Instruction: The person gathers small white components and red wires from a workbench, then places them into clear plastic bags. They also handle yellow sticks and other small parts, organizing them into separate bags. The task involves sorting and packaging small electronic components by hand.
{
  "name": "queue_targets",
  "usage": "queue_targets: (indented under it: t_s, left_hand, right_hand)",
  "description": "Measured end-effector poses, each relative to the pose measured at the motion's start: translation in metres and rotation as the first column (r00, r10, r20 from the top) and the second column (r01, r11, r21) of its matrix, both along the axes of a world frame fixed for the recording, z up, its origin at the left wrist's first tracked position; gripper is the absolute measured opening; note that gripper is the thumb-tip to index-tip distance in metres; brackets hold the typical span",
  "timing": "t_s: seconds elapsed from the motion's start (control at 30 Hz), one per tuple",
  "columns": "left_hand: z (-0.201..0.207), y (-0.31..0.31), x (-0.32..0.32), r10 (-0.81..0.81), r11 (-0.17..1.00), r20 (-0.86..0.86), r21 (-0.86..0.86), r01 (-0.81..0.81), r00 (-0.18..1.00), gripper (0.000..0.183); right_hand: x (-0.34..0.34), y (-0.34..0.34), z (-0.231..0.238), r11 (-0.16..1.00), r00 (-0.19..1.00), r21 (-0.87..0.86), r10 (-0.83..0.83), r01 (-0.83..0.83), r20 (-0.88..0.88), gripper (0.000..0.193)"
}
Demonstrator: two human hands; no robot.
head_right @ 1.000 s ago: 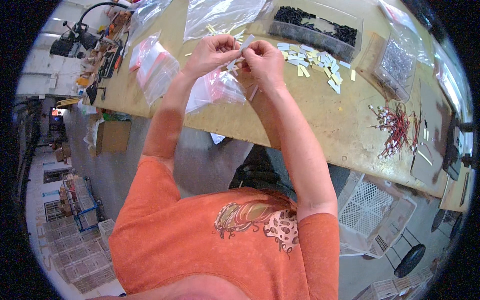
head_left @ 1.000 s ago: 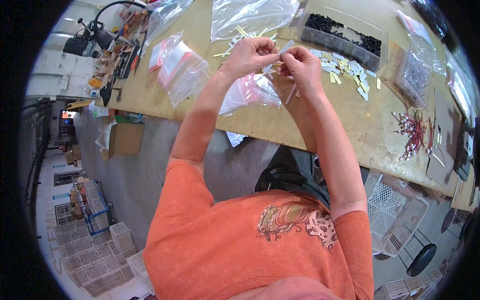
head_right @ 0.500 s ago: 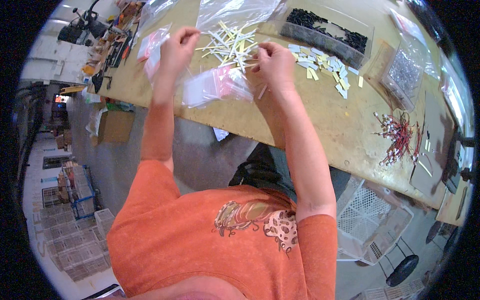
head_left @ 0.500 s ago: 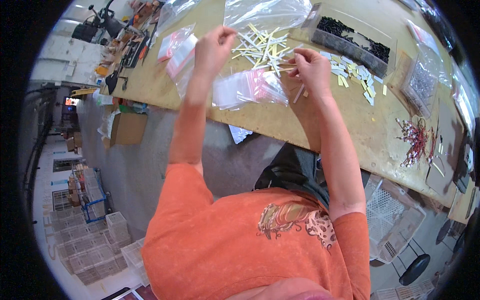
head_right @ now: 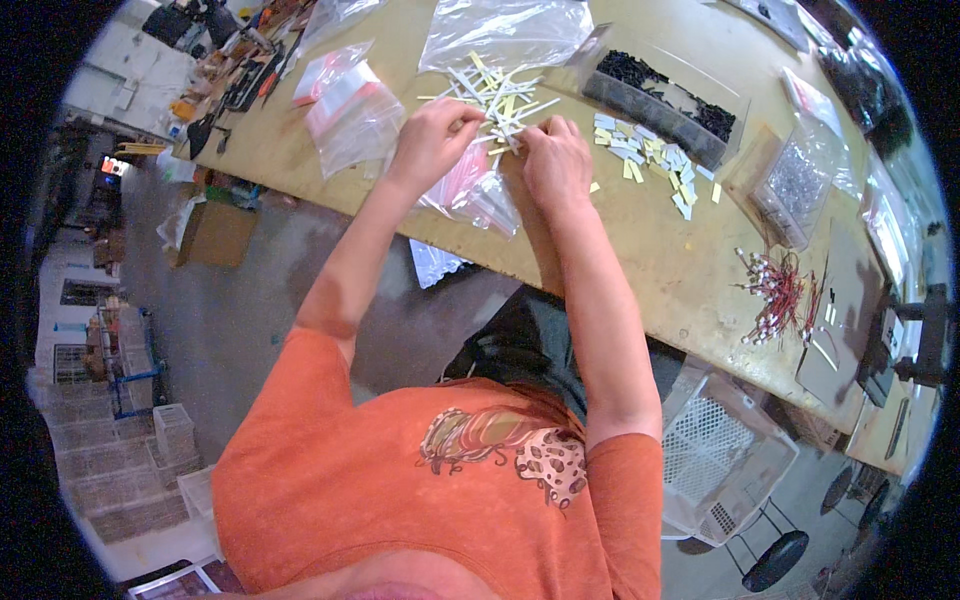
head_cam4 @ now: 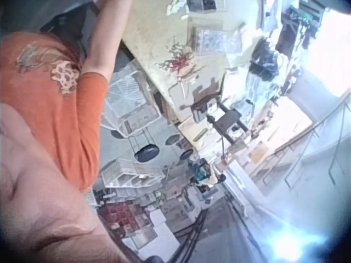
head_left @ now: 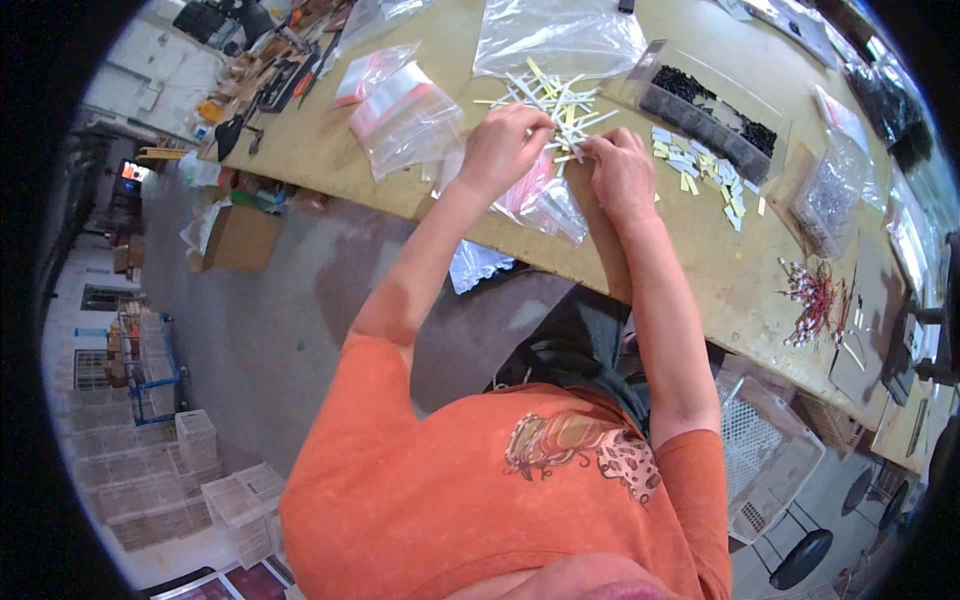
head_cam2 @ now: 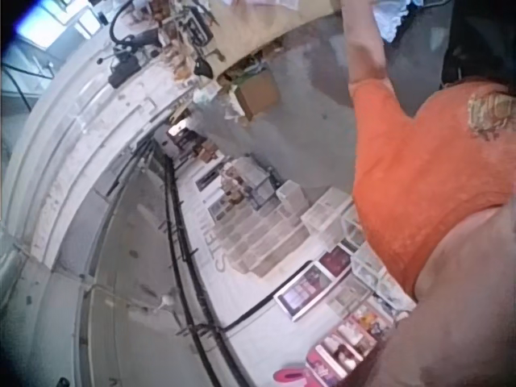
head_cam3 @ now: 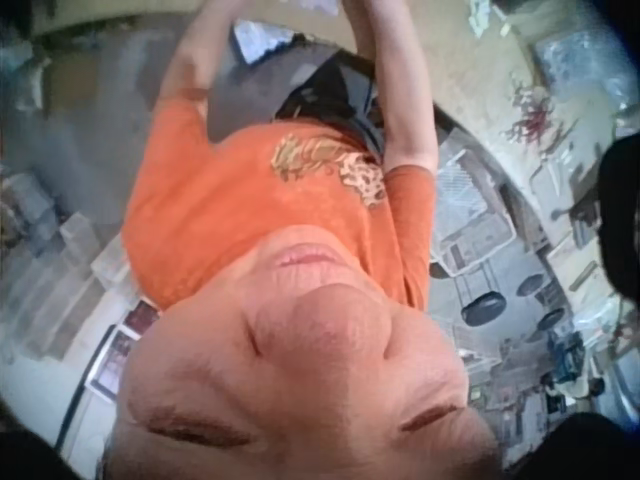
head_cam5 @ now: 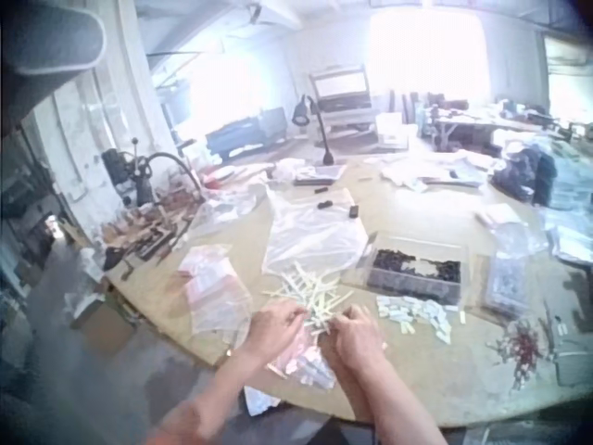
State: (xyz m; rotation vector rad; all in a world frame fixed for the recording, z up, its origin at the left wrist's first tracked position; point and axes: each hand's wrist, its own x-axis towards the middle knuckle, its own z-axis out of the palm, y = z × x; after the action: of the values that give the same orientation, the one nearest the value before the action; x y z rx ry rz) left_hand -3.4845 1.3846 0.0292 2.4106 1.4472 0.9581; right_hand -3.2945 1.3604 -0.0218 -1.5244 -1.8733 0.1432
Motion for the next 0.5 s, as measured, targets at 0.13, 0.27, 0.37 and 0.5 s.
queue_targets:
  t_s: [0.13,0.27,0.37,0.5]
  left_hand:
    - [0.009,0.044,0.032,0.120,0.965,-0.348,-0.178,-0.191,0.930,0.038]
    - [0.005,0.072,0.043,0.064,0.950,-0.510,-0.233,-0.210,0.858,0.040]
    - [0.001,0.085,0.037,-0.042,0.895,-0.369,-0.426,-0.129,0.929,0.035]
    - [-0.007,0.090,0.025,0.054,0.792,-0.190,-0.590,-0.158,0.980,0.028]
  right_hand:
    - [0.003,0.003,-0.003,0.999,0.999,-0.026,-0.025,0.024,-0.025,0.018]
    - [0.004,0.005,-0.005,0.999,0.999,0.029,-0.016,0.018,-0.041,0.012]
    - [0.003,0.008,-0.005,0.999,0.996,0.018,-0.026,0.028,-0.088,0.014]
    - [-0.001,0.010,-0.003,0.999,0.983,-0.040,-0.009,0.002,-0.183,0.016]
